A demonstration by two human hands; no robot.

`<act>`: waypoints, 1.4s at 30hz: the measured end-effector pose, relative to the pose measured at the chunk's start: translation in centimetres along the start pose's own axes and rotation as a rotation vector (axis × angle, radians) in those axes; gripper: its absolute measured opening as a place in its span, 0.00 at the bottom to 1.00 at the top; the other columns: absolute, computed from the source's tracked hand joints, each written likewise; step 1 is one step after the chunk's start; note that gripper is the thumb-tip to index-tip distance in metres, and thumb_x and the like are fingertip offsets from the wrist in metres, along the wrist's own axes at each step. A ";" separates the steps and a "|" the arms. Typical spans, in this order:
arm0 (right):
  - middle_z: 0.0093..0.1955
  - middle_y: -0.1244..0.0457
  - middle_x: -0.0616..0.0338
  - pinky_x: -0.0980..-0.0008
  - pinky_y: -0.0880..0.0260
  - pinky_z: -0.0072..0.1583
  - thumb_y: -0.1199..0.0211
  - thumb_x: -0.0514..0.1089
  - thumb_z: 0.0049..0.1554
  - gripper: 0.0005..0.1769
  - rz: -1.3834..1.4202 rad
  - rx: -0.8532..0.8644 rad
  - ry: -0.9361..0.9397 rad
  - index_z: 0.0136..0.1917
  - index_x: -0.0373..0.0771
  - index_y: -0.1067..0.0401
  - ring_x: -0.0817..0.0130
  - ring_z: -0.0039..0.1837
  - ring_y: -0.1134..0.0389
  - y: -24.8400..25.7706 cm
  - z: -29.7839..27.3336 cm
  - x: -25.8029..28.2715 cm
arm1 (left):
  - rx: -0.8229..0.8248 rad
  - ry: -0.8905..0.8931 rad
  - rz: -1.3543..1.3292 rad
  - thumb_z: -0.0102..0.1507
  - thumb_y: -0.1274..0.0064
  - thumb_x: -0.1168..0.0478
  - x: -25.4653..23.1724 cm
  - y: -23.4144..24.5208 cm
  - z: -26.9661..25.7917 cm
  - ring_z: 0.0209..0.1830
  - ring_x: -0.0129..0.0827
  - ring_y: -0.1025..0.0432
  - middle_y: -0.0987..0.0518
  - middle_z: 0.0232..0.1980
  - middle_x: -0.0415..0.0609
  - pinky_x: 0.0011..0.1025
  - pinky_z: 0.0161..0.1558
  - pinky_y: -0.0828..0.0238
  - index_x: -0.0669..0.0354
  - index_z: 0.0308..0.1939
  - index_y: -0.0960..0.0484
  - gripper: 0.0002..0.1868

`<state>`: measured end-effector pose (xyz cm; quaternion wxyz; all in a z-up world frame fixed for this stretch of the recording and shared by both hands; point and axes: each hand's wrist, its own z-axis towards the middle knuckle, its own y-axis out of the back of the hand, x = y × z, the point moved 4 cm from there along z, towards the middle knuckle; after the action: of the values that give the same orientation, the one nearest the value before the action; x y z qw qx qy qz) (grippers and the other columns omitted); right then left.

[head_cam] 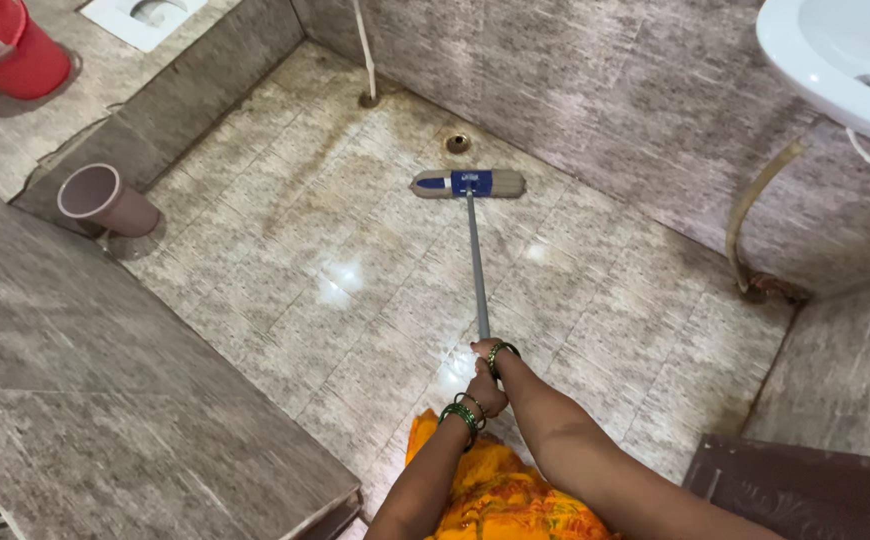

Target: The person cleans the bathroom floor by using a brush on a long handle to scrub the tiled surface.

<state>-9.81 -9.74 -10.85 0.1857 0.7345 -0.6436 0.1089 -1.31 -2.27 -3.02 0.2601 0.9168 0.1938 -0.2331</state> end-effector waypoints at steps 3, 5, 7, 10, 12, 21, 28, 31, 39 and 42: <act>0.44 0.28 0.42 0.54 0.23 0.45 0.36 0.56 0.60 0.32 0.072 -0.046 -0.022 0.63 0.23 0.29 0.55 0.42 0.25 -0.3 -2.9 -0.8 | -0.088 -0.130 0.039 0.59 0.36 0.49 -0.1 -0.6 -0.8 0.55 0.53 0.24 0.24 0.59 0.71 0.36 0.54 0.26 0.73 0.73 0.84 0.70; 0.43 0.29 0.44 0.55 0.23 0.45 0.35 0.56 0.60 0.33 0.032 -0.055 0.004 0.63 0.23 0.28 0.56 0.41 0.26 -0.5 -3.9 -1.2 | -0.071 -0.097 0.022 0.58 0.38 0.50 0.2 -1.0 -1.9 0.56 0.52 0.23 0.23 0.59 0.70 0.35 0.55 0.25 0.74 0.75 0.83 0.69; 0.41 0.29 0.46 0.56 0.23 0.45 0.37 0.58 0.60 0.33 -0.032 -0.039 0.039 0.63 0.24 0.28 0.57 0.40 0.26 -0.8 -4.3 -2.1 | -0.035 -0.037 -0.017 0.57 0.41 0.51 0.5 -1.5 -3.4 0.55 0.53 0.21 0.21 0.58 0.68 0.38 0.54 0.24 0.74 0.76 0.80 0.67; 0.42 0.29 0.46 0.55 0.24 0.46 0.39 0.59 0.61 0.33 -0.035 -0.004 0.050 0.64 0.27 0.30 0.57 0.42 0.26 -2.0 -4.6 -5.0 | -0.012 -0.033 0.013 0.57 0.41 0.52 1.1 -2.7 -6.5 0.56 0.52 0.22 0.21 0.58 0.68 0.37 0.54 0.24 0.75 0.75 0.78 0.65; 0.44 0.29 0.45 0.53 0.23 0.48 0.36 0.56 0.62 0.32 0.142 -0.011 -0.014 0.64 0.26 0.33 0.55 0.44 0.25 -4.0 -4.3 -8.6 | -0.005 -0.054 0.034 0.57 0.41 0.53 2.6 -4.2 -8.8 0.56 0.51 0.22 0.21 0.58 0.68 0.36 0.53 0.24 0.76 0.75 0.77 0.64; 0.48 0.28 0.44 0.54 0.24 0.52 0.44 0.62 0.63 0.33 -0.186 0.004 0.172 0.54 0.25 0.24 0.55 0.48 0.24 -14.9 -8.4 -21.0 | 0.032 -0.123 0.173 0.58 0.40 0.56 13.4 -11.1 -20.8 0.57 0.47 0.23 0.21 0.58 0.66 0.34 0.52 0.25 0.80 0.74 0.71 0.60; 0.53 0.29 0.45 0.54 0.25 0.56 0.47 0.61 0.63 0.30 -0.453 -0.064 0.279 0.56 0.31 0.24 0.55 0.50 0.25 -19.9 -9.2 -25.1 | 0.156 -0.176 0.444 0.59 0.44 0.58 17.6 -13.2 -26.5 0.58 0.47 0.25 0.21 0.59 0.65 0.34 0.54 0.28 0.80 0.71 0.53 0.47; 0.53 0.28 0.45 0.54 0.25 0.57 0.49 0.60 0.64 0.30 -0.470 -0.056 0.295 0.56 0.30 0.23 0.55 0.51 0.25 -19.9 -8.5 -26.1 | 0.287 -0.390 1.038 0.61 0.49 0.56 16.4 -14.6 -26.8 0.62 0.51 0.30 0.25 0.63 0.61 0.43 0.60 0.37 0.69 0.64 0.29 0.29; 0.56 0.30 0.43 0.54 0.29 0.60 0.48 0.59 0.65 0.29 -0.421 -0.059 0.261 0.58 0.30 0.26 0.53 0.54 0.27 -17.9 -5.0 -23.4 | 0.190 -0.167 0.625 0.67 0.49 0.56 15.0 -11.6 -23.4 0.66 0.44 0.31 0.29 0.68 0.62 0.36 0.65 0.39 0.76 0.76 0.59 0.45; 0.54 0.30 0.43 0.54 0.28 0.58 0.49 0.59 0.65 0.29 -0.473 -0.066 0.305 0.57 0.29 0.25 0.53 0.53 0.27 -16.0 -3.0 -20.4 | 0.198 -0.046 0.452 0.60 0.49 0.59 13.7 -9.7 -21.2 0.58 0.44 0.25 0.23 0.64 0.63 0.36 0.51 0.27 0.68 0.76 0.63 0.49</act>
<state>3.15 11.64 -18.35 0.3245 0.8328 -0.4224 0.1507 12.17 20.58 1.99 0.2191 0.9523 -0.0461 -0.2075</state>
